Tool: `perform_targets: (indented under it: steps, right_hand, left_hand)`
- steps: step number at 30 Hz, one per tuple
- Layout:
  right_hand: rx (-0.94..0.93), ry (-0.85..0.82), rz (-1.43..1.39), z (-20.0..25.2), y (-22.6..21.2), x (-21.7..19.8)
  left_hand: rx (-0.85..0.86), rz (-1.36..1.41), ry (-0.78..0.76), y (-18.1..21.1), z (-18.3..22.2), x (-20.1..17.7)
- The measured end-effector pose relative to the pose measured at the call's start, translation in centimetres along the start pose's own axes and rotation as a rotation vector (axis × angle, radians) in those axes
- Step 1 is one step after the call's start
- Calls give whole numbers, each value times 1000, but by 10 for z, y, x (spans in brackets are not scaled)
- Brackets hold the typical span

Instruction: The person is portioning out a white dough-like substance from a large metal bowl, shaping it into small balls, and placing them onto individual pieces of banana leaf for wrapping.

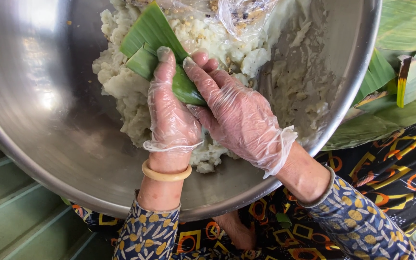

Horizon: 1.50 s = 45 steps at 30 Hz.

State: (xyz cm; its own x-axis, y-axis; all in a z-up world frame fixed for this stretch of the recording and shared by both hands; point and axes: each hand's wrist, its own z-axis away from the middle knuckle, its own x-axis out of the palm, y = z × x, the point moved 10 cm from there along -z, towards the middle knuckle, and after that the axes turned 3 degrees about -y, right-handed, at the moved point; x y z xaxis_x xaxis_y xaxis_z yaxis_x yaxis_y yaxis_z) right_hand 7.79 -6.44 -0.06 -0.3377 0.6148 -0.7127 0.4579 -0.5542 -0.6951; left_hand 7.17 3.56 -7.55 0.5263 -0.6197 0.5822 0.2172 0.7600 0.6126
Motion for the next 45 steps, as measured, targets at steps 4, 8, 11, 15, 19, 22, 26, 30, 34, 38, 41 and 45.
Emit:
perform_targets:
  steps: [4,8,11,15,19,22,26,30,34,38,41,45]
  right_hand:
    - [-4,0,-6,0,-1,0]
    - [0,-14,4,1,0,2]
    - [14,-18,-11,1,2,3]
    - [35,-27,3,1,5,5]
    - [25,-21,19,2,4,5]
    - [28,-35,-21,2,4,4]
    - [26,-31,-13,2,4,4]
    - [30,-44,-29,2,5,6]
    - [25,-46,-20,3,5,6]
    - [16,-26,-15,4,4,4]
    - [19,-38,-4,3,5,5]
    - [29,-44,5,3,7,7]
  left_hand:
    - [56,-46,-74,5,3,7]
    - [58,-68,-59,6,3,8]
    - [35,-28,-52,1,1,4]
    - [88,-78,-71,5,3,3]
    - [39,-43,-47,2,2,4]
    - [91,-70,-75,4,2,1]
    - [83,-128,-62,7,5,8]
    - [75,-69,-93,5,5,9]
    - [94,-146,-61,7,4,5]
    - [114,-101,-132,7,5,11]
    - [50,-117,-69,2,3,6]
    - [83,-117,-66,3,2,2]
